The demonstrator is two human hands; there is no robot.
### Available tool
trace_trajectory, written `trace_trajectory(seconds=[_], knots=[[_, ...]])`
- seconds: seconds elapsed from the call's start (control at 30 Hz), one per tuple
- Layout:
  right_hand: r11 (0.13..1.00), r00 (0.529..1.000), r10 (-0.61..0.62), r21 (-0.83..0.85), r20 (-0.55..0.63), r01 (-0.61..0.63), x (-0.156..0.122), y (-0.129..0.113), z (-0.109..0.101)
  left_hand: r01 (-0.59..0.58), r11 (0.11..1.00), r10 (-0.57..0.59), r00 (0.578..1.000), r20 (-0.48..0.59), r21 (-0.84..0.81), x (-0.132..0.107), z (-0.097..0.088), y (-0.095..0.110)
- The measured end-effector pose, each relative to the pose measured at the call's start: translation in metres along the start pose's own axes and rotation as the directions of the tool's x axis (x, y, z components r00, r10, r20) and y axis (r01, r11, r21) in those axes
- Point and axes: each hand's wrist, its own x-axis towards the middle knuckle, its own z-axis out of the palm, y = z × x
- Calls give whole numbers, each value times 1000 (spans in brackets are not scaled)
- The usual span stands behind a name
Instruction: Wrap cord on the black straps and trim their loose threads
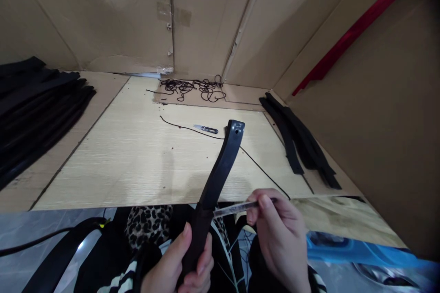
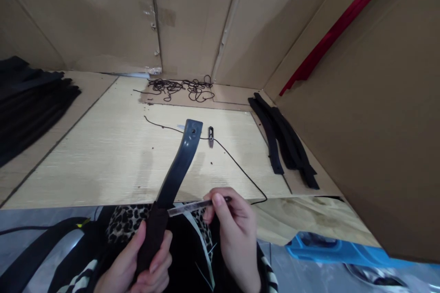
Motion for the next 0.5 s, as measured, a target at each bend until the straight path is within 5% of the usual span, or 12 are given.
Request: trace_trajectory(seconds=[0.33,0.5], knots=[[993,979,120,-35,162,-116,37,-5,21,-14,999,14,1000,-5,-43,1,-9,2],[989,989,-92,-107,114,105,25,-6,10,-22,998,22,1000,8,-59,2,-13,3]])
